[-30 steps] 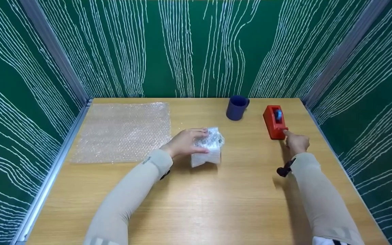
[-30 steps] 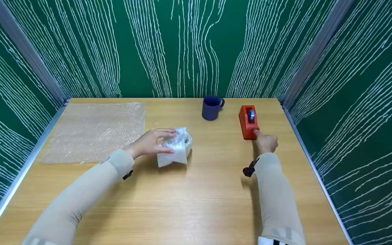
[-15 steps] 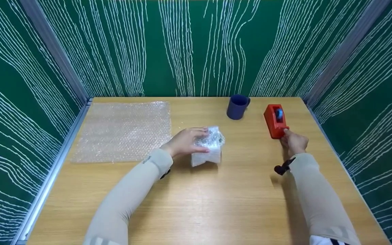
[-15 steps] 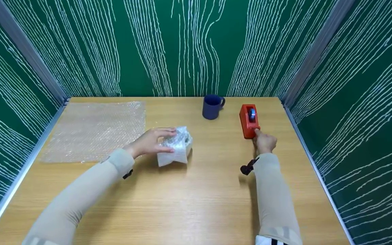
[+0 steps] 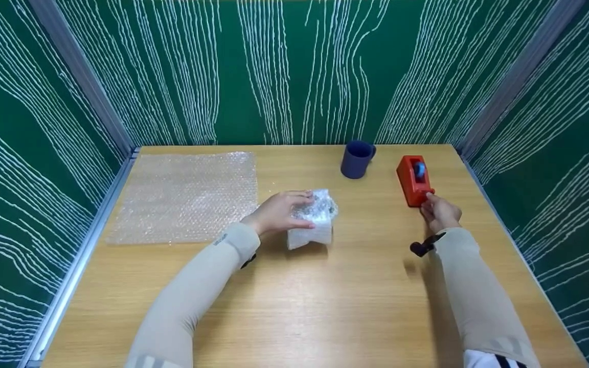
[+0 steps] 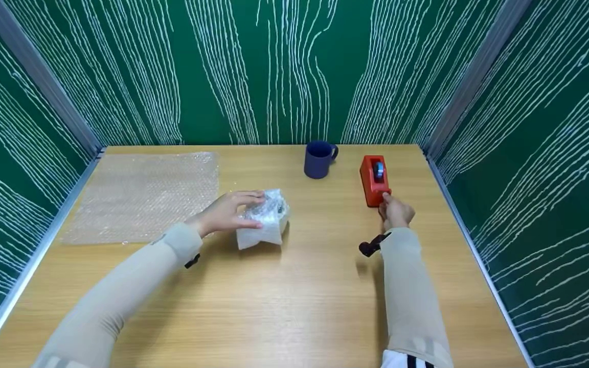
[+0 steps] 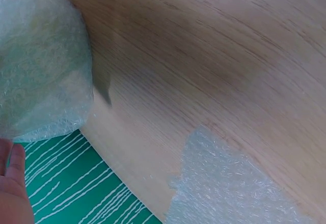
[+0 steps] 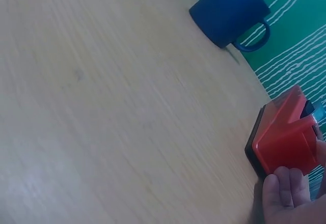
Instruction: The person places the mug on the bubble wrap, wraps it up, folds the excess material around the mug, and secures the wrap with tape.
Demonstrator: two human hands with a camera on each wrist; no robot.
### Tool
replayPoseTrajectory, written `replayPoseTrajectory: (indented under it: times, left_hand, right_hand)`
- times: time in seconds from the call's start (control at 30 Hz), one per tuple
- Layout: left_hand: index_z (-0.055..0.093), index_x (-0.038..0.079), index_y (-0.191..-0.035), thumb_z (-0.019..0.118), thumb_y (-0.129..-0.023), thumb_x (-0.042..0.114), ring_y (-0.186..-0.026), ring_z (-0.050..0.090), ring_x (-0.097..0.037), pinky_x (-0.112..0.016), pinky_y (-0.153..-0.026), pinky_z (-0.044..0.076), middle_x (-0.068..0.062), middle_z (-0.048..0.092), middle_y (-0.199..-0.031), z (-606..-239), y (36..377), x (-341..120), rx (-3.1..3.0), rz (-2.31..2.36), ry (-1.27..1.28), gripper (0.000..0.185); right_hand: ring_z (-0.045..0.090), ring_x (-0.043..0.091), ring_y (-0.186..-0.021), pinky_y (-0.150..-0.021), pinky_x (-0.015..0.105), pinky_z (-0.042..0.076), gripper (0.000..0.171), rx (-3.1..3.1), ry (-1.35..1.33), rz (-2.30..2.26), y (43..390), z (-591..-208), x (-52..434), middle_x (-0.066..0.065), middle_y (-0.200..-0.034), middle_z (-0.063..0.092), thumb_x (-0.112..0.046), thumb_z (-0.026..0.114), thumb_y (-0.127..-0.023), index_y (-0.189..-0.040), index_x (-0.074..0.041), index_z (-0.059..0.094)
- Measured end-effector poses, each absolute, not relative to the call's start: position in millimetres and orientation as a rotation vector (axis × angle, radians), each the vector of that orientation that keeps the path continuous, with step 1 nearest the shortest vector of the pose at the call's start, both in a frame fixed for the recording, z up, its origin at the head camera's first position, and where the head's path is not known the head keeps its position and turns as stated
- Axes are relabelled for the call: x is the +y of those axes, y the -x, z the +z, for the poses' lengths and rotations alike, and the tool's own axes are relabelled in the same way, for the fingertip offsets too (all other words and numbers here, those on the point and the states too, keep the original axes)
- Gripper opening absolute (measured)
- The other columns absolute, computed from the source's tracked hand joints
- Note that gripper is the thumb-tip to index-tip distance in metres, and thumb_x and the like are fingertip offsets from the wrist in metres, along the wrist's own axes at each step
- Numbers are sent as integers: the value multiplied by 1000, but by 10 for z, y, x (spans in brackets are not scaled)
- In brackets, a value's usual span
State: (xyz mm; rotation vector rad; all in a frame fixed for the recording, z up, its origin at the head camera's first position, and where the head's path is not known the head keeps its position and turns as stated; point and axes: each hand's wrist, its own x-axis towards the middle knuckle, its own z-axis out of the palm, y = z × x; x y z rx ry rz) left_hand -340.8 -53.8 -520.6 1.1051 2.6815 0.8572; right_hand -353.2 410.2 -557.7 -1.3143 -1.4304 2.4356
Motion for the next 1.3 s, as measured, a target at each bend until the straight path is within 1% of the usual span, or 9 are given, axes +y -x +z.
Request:
replayPoseTrajectory:
  times: [0.2, 0.4, 0.57, 0.7, 0.8, 0.93, 1.07, 1.2, 1.3]
  left_hand:
    - [62, 15, -154, 81, -94, 56, -157, 48, -23, -42, -133, 34, 0, 52, -168, -5200, 3408, -540, 2678, 865, -1088, 75]
    - [62, 16, -154, 82, -94, 56, -157, 47, -22, -42, -133, 33, 1, 51, -168, -5180, 3406, -544, 2661, 890, -1071, 75]
    - [63, 16, -154, 82, -93, 57, -157, 48, -22, -43, -133, 34, 1, 53, -167, -5187, 3414, -538, 2672, 887, -1063, 76]
    - [63, 14, -153, 82, -93, 56, -156, 49, -24, -44, -133, 35, -1, 54, -166, -5191, 3408, -534, 2680, 875, -1082, 76]
    - [62, 13, -153, 82, -93, 56, -156, 48, -25, -44, -133, 34, -2, 53, -167, -5184, 3400, -534, 2673, 871, -1091, 76]
    - [61, 15, -154, 82, -93, 56, -157, 48, -24, -44, -133, 33, -1, 52, -167, -5174, 3398, -537, 2671, 878, -1074, 76]
    - [60, 17, -155, 82, -93, 56, -158, 47, -23, -43, -134, 33, 1, 51, -168, -5178, 3394, -543, 2670, 881, -1056, 77]
    - [60, 17, -156, 82, -93, 57, -158, 46, -22, -43, -134, 32, 1, 50, -169, -5182, 3389, -543, 2666, 885, -1048, 77]
    - [60, 17, -156, 82, -93, 57, -158, 46, -22, -43, -134, 32, 2, 50, -169, -5186, 3383, -544, 2662, 887, -1043, 77]
  right_hand:
    - [64, 13, -107, -112, 27, 56, 18, -1351, 1324, 2482, 3540, -5545, 4094, -2, -109, 66, -16, 76, -103, -119, -19, 67]
    - [64, 12, -106, -106, 25, 59, 18, -1344, 1346, 2478, 3559, -5527, 4091, -2, -107, 67, -15, 74, -104, -120, -19, 67]
    - [67, 14, -91, -98, 26, 63, 14, -1308, 1316, 2466, 3562, -5543, 4077, 0, -87, 71, -7, 76, -101, -111, -15, 69]
    - [70, 15, -86, -101, 28, 62, 16, -1293, 1347, 2454, 3540, -5596, 4057, 3, -79, 72, 2, 75, -97, -104, -11, 70]
    - [70, 13, -89, -102, 26, 62, 20, -1326, 1383, 2440, 3516, -5626, 4058, 1, -84, 72, -4, 80, -96, -109, -14, 68]
    - [65, 12, -87, -91, 23, 63, 34, -1466, 1365, 2414, 3501, -5598, 4079, -3, -86, 69, -23, 87, -95, -119, -19, 62]
    - [60, 12, -86, -78, 22, 57, 39, -1605, 1366, 2428, 3474, -5509, 4069, -5, -81, 65, -36, 84, -96, -123, -22, 60]
    - [57, 12, -81, -68, 24, 49, 49, -1647, 1279, 2552, 3426, -5392, 3987, -5, -78, 64, -39, 79, -101, -140, -24, 53]
    - [53, 13, -78, -65, 26, 42, 47, -1695, 1127, 2675, 3374, -5275, 3860, -4, -78, 69, -38, 73, -105, -143, -23, 50]
